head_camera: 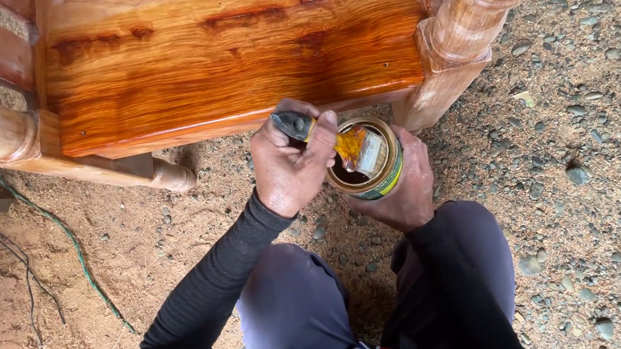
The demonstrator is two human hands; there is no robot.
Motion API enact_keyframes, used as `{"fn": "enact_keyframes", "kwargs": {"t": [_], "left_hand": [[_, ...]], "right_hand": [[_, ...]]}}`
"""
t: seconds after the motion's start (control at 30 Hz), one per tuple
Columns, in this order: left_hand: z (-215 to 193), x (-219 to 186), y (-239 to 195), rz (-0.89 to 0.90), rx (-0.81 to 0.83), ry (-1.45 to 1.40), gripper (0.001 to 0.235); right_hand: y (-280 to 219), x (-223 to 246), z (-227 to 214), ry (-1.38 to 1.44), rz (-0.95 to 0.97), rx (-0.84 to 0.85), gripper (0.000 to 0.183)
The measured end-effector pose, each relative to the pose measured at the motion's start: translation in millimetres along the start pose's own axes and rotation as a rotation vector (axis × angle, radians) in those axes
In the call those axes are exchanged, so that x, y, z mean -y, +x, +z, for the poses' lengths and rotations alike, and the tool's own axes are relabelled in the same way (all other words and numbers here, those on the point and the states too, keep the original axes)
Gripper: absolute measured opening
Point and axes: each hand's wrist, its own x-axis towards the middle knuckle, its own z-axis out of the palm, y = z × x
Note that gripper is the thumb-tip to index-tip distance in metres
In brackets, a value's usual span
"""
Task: The person applies a dark wood finish to a wooden chair using a paintbrush. They repeatedly dip the brush into a can of varnish and spread it evenly across the seat and legs of the chair.
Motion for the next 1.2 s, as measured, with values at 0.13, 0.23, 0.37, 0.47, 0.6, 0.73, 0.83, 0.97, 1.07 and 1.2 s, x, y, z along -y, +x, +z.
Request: {"fn": "enact_keyframes", "kwargs": {"t": [0.13, 0.23, 0.37, 0.47, 0.6, 0.73, 0.83, 0.97, 1.07, 1.2], "left_hand": [[-1.4, -3.6, 5.0, -0.062, -0.085, 0.005, 0.014], [-2.0, -6.2, 7.7, -0.094, -0.109, -0.019, 0.014], [-5.5, -2.2, 10.7, -0.08, -0.133, -0.038, 0.013], [-9.4, -0.4, 11.9, -0.084, -0.168, -0.046, 0.013], [-12.7, -9.8, 14.5, -0.105, -0.202, -0.016, 0.012], [-20.1, -14.9, 12.9, -0.009, -0.207, 0.002, 0.013], [-29.2, -4.1, 0.2, 0.002, -0.191, 0.062, 0.013], [-45.6, 7.2, -16.0, 0.075, -0.153, 0.02, 0.01], [-56.8, -1.1, -26.0, 0.126, -0.25, 0.187, 0.012], [-48.1, -27.2, -36.4, 0.175, -0.315, 0.377, 0.011]], "right_hand": [[-2.9, -5.2, 3.7, -0.009, -0.013, 0.008, 0.079], [-13.6, -17.4, 13.0, -0.075, -0.037, -0.028, 0.087], [-16.7, -22.3, 16.2, -0.129, -0.04, -0.052, 0.095], [-14.9, -21.5, 15.4, -0.132, 0.021, 0.01, 0.095], [-17.2, -22.2, 17.4, -0.125, -0.007, 0.008, 0.095], [-18.5, -22.8, 15.0, -0.102, -0.037, -0.046, 0.097], [-19.8, -25.9, 15.0, -0.073, 0.011, -0.036, 0.096], [-18.8, -21.8, 9.3, -0.219, -0.09, -0.129, 0.103], [-23.3, -16.8, 2.5, 0.02, -0.029, -0.11, 0.098], [-28.8, -24.0, -13.5, 0.385, 0.058, -0.171, 0.097]]}}
